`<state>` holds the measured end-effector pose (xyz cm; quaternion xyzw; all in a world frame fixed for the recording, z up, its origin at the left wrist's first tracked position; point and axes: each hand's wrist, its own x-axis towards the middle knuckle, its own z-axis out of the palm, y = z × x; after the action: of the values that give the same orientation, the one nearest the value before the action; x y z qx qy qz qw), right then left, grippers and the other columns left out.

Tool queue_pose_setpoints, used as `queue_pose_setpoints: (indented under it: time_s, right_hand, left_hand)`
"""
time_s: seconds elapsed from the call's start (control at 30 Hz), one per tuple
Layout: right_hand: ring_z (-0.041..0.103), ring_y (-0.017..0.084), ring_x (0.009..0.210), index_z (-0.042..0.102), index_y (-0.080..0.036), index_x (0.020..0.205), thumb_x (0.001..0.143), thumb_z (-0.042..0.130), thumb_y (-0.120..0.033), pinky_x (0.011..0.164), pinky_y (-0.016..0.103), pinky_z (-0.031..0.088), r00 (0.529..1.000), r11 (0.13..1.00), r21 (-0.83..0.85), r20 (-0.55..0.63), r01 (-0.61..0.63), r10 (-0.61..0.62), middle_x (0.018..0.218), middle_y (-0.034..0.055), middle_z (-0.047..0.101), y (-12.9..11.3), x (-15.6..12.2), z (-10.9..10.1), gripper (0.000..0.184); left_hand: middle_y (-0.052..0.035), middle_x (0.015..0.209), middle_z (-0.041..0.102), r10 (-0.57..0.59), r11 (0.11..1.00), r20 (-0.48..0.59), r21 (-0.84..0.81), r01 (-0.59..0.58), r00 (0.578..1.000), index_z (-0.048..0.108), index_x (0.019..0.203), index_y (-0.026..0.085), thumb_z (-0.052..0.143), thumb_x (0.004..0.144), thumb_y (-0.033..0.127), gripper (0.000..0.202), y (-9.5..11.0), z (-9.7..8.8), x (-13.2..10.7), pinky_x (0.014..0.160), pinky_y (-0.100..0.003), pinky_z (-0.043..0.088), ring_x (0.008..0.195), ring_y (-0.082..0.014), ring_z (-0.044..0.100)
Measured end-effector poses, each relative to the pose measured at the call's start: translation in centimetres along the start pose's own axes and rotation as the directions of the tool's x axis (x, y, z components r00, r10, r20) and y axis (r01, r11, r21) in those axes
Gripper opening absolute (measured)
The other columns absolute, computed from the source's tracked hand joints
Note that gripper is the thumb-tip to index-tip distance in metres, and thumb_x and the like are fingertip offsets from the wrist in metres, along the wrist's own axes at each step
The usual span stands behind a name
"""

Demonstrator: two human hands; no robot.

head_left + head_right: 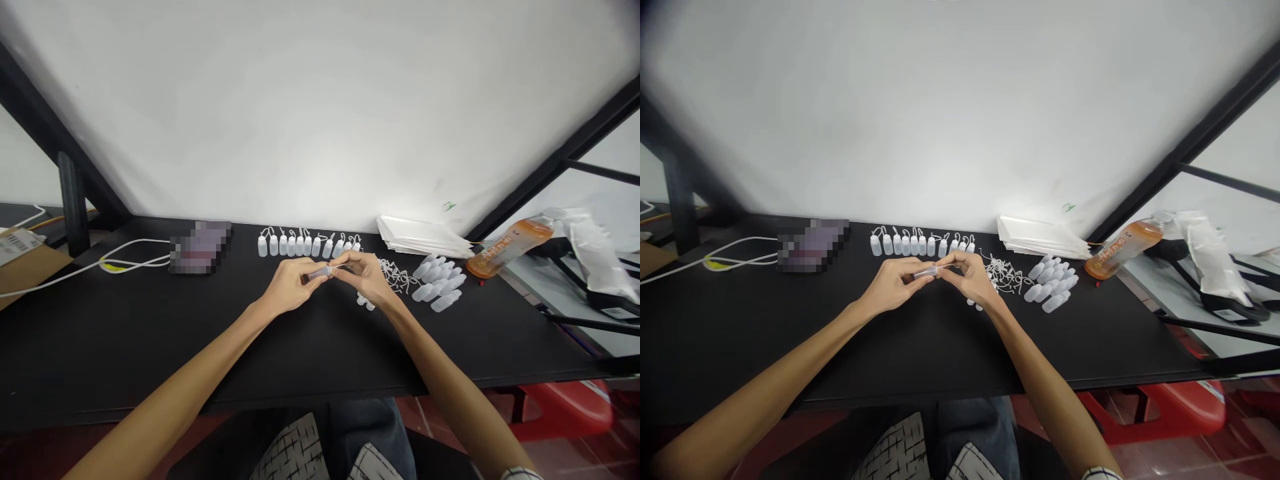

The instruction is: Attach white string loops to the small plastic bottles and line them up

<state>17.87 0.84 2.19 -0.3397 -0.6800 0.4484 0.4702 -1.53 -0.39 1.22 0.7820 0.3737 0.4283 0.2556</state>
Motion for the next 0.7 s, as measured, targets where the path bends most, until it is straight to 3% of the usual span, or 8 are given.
queue_pose_setpoints:
  time_s: [0.27,0.5,0.7]
  right_hand:
    - [0.066,0.017,0.076,0.072,-0.017,0.079,0.069,0.083,-0.035,0.077,0.033,0.052,0.999,0.994,0.099,-0.008,-0.051,0.052,0.078,0.0038,0.069,-0.1,-0.1,0.1,0.024]
    - [0.063,0.015,0.073,0.072,-0.017,0.074,0.066,0.083,-0.034,0.074,0.032,0.051,0.994,0.982,0.16,-0.028,-0.096,0.101,0.074,0.0022,0.068,-0.3,-0.1,0.3,0.022]
    - [0.064,0.015,0.077,0.072,-0.018,0.078,0.069,0.082,-0.029,0.077,0.031,0.052,0.997,0.99,0.122,-0.019,-0.065,0.068,0.078,0.0018,0.068,-1.0,-0.1,0.0,0.017]
  left_hand:
    - [-0.0035,0.081,0.069,0.157,0.972,-0.046,0.182,-0.146,0.987,0.072,0.113,0.018,0.06,0.089,0.024,0.028,-0.4,0.2,-0.4,0.053,-0.022,0.044,0.057,-0.0092,0.054]
    - [-0.0065,0.083,0.07,0.352,0.88,-0.09,0.37,-0.297,0.932,0.071,0.109,0.014,0.052,0.093,0.021,0.026,0.1,0.5,-0.7,0.053,-0.022,0.044,0.058,-0.0095,0.055]
    - [-0.0061,0.087,0.071,0.427,0.817,-0.095,0.467,-0.338,0.899,0.069,0.108,0.016,0.05,0.094,0.017,0.024,0.5,0.1,-0.4,0.056,-0.021,0.045,0.065,-0.0107,0.06]
